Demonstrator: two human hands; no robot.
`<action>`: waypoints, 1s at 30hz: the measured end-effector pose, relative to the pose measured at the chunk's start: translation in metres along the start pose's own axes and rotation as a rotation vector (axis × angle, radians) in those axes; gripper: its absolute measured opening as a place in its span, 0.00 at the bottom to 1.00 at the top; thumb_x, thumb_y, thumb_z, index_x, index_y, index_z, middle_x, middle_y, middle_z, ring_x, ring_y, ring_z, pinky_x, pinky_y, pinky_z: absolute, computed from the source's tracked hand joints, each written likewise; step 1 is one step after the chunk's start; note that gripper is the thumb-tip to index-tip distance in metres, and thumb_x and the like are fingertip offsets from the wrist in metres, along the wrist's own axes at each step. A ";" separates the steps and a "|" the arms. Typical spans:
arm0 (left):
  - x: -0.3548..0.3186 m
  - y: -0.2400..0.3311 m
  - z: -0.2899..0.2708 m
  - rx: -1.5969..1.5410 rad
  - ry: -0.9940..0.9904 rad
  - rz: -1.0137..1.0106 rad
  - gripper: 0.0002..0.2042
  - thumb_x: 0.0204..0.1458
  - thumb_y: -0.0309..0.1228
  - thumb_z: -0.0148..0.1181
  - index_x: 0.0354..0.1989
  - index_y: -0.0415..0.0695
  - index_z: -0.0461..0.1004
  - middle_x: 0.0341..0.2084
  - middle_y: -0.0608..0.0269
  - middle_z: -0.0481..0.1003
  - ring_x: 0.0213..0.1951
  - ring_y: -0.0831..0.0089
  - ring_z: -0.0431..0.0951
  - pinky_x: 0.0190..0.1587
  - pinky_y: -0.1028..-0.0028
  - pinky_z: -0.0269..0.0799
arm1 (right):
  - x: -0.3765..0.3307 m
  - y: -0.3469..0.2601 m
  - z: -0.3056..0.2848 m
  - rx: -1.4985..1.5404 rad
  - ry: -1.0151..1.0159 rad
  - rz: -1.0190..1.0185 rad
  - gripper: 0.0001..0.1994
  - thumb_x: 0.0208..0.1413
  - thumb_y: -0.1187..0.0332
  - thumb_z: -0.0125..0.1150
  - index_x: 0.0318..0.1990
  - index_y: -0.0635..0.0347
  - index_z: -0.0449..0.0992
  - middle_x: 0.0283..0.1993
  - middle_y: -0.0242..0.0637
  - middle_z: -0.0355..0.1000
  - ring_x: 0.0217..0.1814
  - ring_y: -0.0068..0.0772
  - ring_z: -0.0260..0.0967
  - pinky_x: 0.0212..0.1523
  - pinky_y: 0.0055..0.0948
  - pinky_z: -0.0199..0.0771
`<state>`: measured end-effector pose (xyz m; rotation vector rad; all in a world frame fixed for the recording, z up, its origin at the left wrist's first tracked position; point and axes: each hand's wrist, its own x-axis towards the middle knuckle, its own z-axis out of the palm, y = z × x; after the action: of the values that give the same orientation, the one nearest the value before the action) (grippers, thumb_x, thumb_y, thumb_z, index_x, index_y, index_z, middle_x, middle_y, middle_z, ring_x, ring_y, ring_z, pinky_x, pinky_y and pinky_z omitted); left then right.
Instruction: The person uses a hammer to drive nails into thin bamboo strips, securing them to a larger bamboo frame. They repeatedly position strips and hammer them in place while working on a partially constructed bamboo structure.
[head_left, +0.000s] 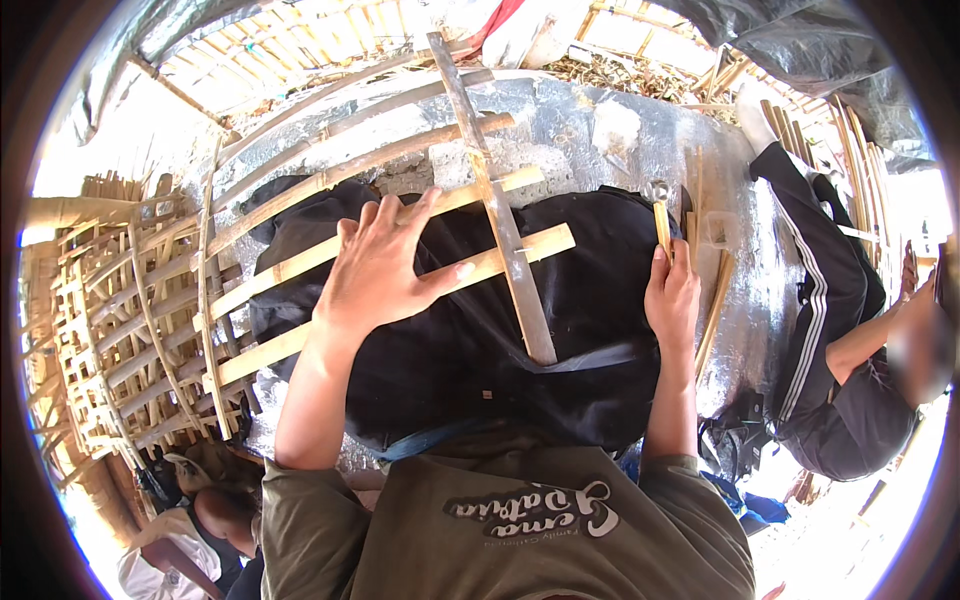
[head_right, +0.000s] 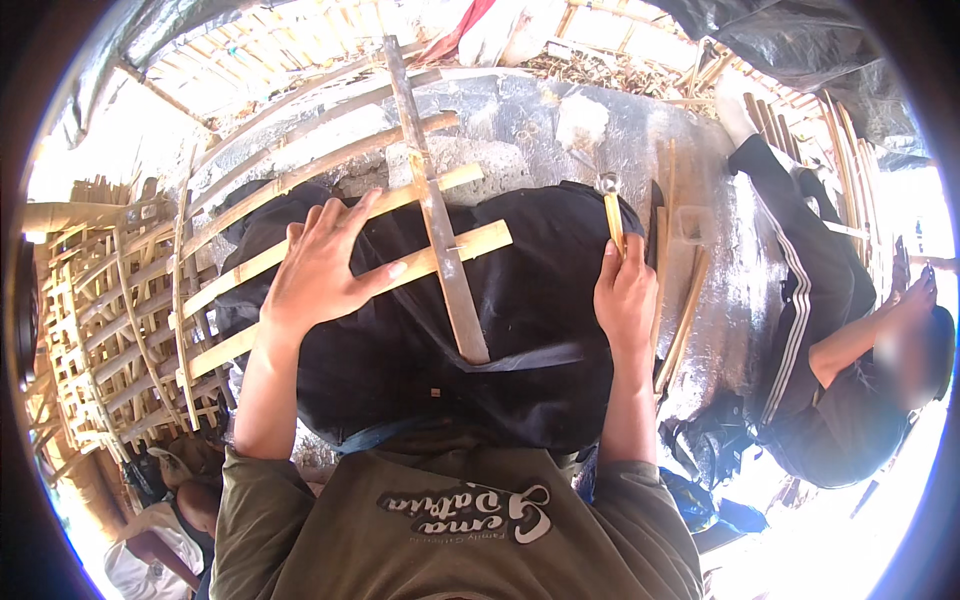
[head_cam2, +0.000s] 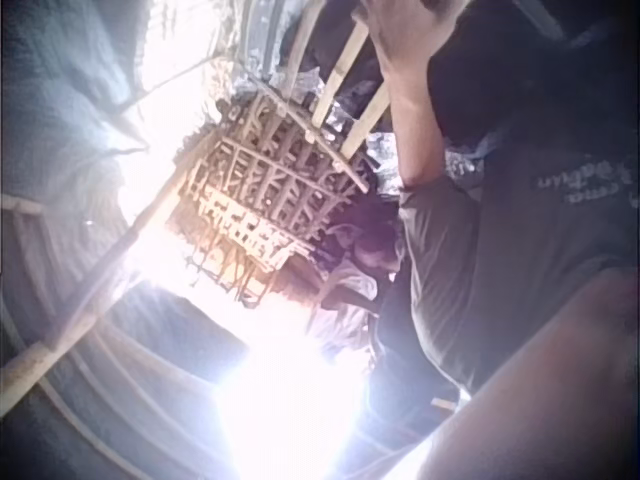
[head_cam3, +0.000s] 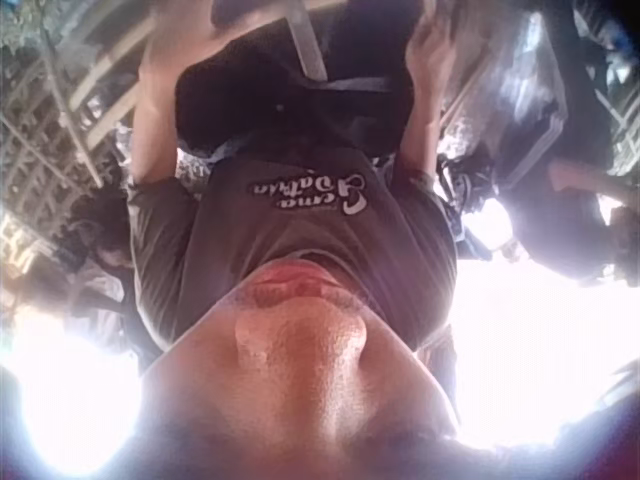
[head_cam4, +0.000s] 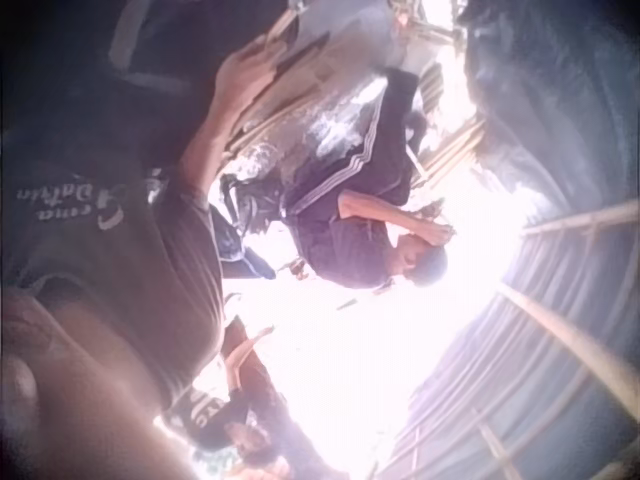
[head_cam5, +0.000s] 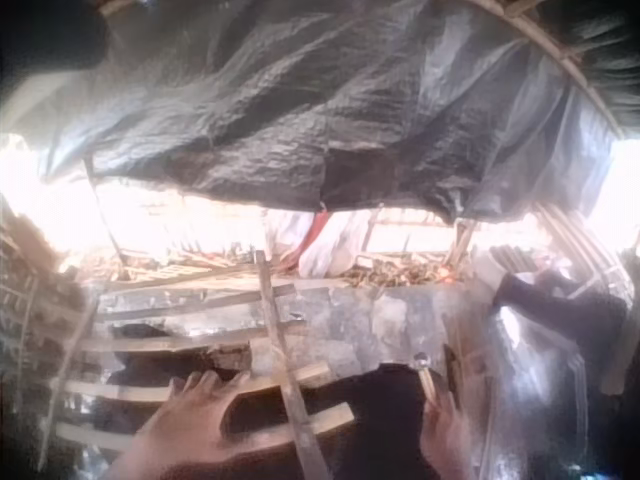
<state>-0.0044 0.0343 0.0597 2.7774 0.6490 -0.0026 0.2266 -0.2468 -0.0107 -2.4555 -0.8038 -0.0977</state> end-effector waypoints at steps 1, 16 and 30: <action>-0.002 -0.004 -0.002 -0.018 0.040 0.013 0.43 0.48 0.63 0.62 0.69 0.48 0.64 0.45 0.47 0.70 0.49 0.51 0.71 0.51 0.51 0.64 | 0.000 -0.001 0.000 0.000 0.001 -0.002 0.09 0.67 0.67 0.53 0.49 0.62 0.68 0.27 0.58 0.72 0.28 0.66 0.70 0.26 0.55 0.64; 0.018 -0.030 -0.022 -0.331 0.205 -0.011 0.38 0.52 0.55 0.64 0.68 0.45 0.66 0.43 0.46 0.74 0.49 0.49 0.75 0.53 0.56 0.69 | 0.001 -0.006 -0.004 -0.020 0.000 0.003 0.09 0.67 0.66 0.51 0.47 0.63 0.68 0.25 0.58 0.72 0.30 0.65 0.73 0.27 0.55 0.67; -0.015 0.010 0.017 -0.049 -0.095 0.063 0.42 0.47 0.63 0.62 0.68 0.50 0.65 0.39 0.54 0.69 0.45 0.57 0.70 0.47 0.55 0.62 | 0.002 -0.004 -0.001 -0.016 -0.001 0.029 0.09 0.67 0.67 0.52 0.47 0.64 0.69 0.27 0.57 0.73 0.31 0.64 0.73 0.29 0.55 0.69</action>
<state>-0.0128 0.0145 0.0470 2.7300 0.5304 -0.1033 0.2259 -0.2439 -0.0075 -2.4819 -0.7709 -0.0922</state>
